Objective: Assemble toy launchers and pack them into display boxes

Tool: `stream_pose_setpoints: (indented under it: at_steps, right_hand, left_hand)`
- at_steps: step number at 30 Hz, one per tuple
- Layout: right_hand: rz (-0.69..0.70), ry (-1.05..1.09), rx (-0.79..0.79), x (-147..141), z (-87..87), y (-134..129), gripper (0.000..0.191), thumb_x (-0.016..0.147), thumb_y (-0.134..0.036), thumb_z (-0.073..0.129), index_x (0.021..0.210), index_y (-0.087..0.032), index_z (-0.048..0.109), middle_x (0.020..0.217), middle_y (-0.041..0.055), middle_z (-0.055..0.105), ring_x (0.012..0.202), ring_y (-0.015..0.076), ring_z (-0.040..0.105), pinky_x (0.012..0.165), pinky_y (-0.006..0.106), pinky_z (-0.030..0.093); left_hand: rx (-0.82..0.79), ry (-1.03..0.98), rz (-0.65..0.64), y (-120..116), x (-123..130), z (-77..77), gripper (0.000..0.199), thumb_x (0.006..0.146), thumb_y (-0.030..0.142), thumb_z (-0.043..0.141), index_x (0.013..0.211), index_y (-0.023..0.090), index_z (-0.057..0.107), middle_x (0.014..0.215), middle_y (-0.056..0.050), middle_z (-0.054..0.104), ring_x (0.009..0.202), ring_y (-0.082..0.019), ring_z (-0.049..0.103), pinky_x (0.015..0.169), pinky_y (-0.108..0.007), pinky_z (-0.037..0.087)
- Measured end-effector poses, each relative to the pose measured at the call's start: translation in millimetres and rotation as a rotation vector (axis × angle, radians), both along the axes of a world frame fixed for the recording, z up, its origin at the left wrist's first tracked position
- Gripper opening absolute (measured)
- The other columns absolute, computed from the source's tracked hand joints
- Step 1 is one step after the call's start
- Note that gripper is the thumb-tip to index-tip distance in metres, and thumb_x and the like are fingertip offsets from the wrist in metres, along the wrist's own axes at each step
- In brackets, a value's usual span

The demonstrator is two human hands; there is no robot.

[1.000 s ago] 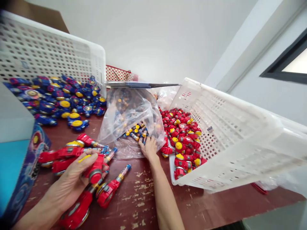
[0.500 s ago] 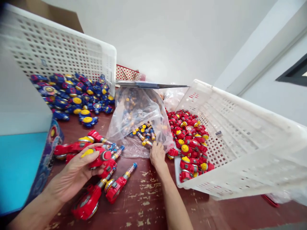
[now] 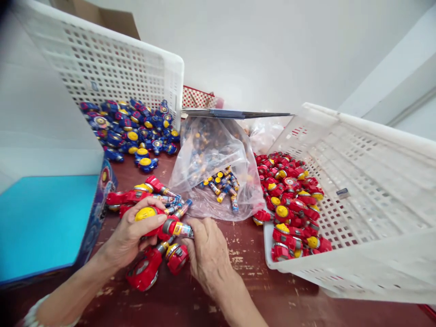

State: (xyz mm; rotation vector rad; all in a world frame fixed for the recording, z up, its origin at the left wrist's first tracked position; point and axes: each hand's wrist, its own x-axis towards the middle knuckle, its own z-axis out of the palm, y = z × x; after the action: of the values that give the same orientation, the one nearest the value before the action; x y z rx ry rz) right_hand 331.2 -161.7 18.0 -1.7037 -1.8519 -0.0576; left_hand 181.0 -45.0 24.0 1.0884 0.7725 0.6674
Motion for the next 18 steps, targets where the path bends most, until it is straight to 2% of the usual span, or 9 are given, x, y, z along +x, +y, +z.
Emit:
stream_pose_setpoints:
  at_steps: [4,8,10,12,15,16,17,18]
  right_hand:
    - [0.011,-0.069,0.050,1.5,-2.6,-1.4,0.024,0.093,-0.020,0.042,0.117,-0.016,0.045,0.090,0.0088,0.056,0.077,0.0209,0.050,0.065,0.031,0.043]
    - [0.089,0.061,-0.059,1.3,6.7,-8.0,0.013,0.093,-0.022,0.041,0.104,-0.018,0.049,0.085,0.0055,0.055,0.073,0.0177,0.049,0.066,0.029,0.039]
    - [0.084,0.233,-0.175,3.5,11.7,-10.0,0.013,0.094,-0.027,0.042,0.098,-0.019,0.051,0.084,0.0032,0.054,0.074,0.0157,0.049,0.068,0.028,0.037]
    - [0.086,0.520,-0.359,7.9,12.9,-9.6,0.023,0.094,-0.038,0.042,0.088,-0.019,0.052,0.073,-0.0005,0.049,0.066,0.0128,0.044,0.062,0.026,0.035]
    - [0.164,1.047,-0.738,13.8,9.9,-7.0,0.036,0.090,-0.055,0.042,0.080,-0.020,0.046,0.057,-0.0082,0.026,0.047,0.0080,0.022,0.045,0.020,0.022]
    - [0.172,1.140,-0.786,14.2,9.4,-6.4,0.037,0.088,-0.057,0.043,0.082,-0.021,0.046,0.057,-0.0090,0.023,0.046,0.0077,0.017,0.042,0.020,0.020]
    - [0.157,1.151,-0.759,13.4,9.5,-6.1,0.035,0.088,-0.056,0.045,0.088,-0.021,0.048,0.058,-0.0087,0.027,0.046,0.0077,0.020,0.042,0.019,0.022]
    - [0.123,1.082,-0.664,11.8,10.1,-5.9,0.033,0.088,-0.053,0.047,0.095,-0.021,0.051,0.062,-0.0067,0.037,0.050,0.0084,0.029,0.046,0.020,0.029]
  left_hand:
    - [0.281,0.082,0.036,-1.8,-1.3,0.8,0.025,0.070,0.032,0.069,0.083,0.020,0.051,0.055,0.007,0.048,0.040,-0.006,0.041,0.037,-0.016,0.031]
    - [0.510,0.082,0.024,-4.4,-3.7,2.1,0.015,0.073,0.025,0.065,0.079,0.018,0.053,0.063,0.005,0.049,0.046,-0.006,0.041,0.042,-0.018,0.034]
    - [0.661,0.077,0.043,-6.3,-5.0,1.4,0.011,0.075,0.022,0.063,0.079,0.018,0.053,0.067,0.004,0.051,0.052,-0.008,0.045,0.047,-0.020,0.038]
    - [0.889,0.069,0.073,-7.6,-5.2,0.0,0.011,0.074,0.018,0.063,0.080,0.019,0.054,0.073,0.001,0.054,0.062,-0.012,0.052,0.057,-0.024,0.043]
    - [1.166,0.034,0.059,-5.4,-3.4,-2.2,0.016,0.071,0.012,0.065,0.082,0.019,0.055,0.077,0.000,0.056,0.076,-0.016,0.055,0.073,-0.030,0.046]
    - [1.192,0.031,0.045,-3.5,-2.6,-2.7,0.017,0.070,0.012,0.065,0.082,0.019,0.055,0.078,-0.001,0.056,0.077,-0.016,0.056,0.075,-0.031,0.046]
    - [1.174,0.042,0.034,-1.2,-1.9,-3.0,0.016,0.071,0.013,0.065,0.082,0.019,0.055,0.079,-0.001,0.057,0.077,-0.016,0.056,0.075,-0.030,0.046]
    - [1.110,0.067,0.027,1.1,-1.3,-3.2,0.014,0.072,0.015,0.065,0.082,0.019,0.055,0.079,-0.001,0.057,0.075,-0.016,0.057,0.071,-0.029,0.047]
